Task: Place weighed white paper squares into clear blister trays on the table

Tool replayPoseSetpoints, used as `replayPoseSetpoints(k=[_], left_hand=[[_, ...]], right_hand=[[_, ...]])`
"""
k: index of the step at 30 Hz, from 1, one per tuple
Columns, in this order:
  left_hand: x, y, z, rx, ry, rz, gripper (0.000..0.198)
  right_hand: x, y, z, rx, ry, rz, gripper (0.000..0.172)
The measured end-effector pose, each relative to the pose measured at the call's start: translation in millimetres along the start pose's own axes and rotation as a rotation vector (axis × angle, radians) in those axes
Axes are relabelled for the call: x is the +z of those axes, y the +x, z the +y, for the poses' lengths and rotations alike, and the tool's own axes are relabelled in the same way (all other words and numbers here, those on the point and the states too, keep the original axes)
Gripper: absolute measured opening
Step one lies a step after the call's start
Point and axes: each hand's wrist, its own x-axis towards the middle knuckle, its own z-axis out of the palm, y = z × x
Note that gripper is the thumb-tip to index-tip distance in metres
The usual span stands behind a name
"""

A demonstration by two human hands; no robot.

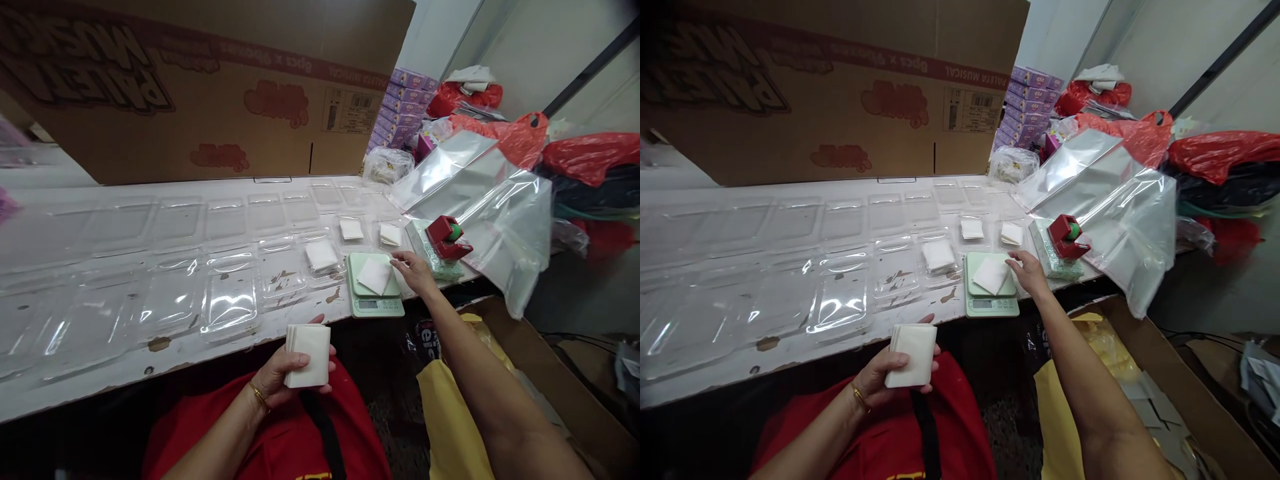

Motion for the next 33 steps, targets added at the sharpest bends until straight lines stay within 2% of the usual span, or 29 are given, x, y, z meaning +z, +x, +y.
replayPoseSetpoints(k=[4,8,14,22,25,29,33], left_hand=[[-0.8,2,-1,-0.009,0.0,-0.006,0.08],[0.0,2,-1,-0.004,-0.011,0.0,0.082],[0.1,-1,0,0.003,-0.03,0.007,0.083],[1.8,1,1,-0.005,-0.028,0.014,0.083],[3.3,3,1,-0.005,-0.036,0.03,0.085],[2.3,5,1,-0.001,-0.045,0.041,0.084],[-0.9,7,0,-0.003,-0.06,0.053,0.086]], right_hand=[[-5,-1,6,0.045,0.0,-0.015,0.034],[-3,5,-3,0.042,-0.013,-0.071,0.034],[0,14,-24,0.051,-0.171,-0.239,0.051],[9,23,-32,0.11,-0.307,-0.371,0.067],[12,29,-36,0.138,-0.307,-0.402,0.061],[13,39,-41,0.143,-0.285,-0.452,0.039],[15,30,-45,0.092,-0.24,-0.441,0.023]])
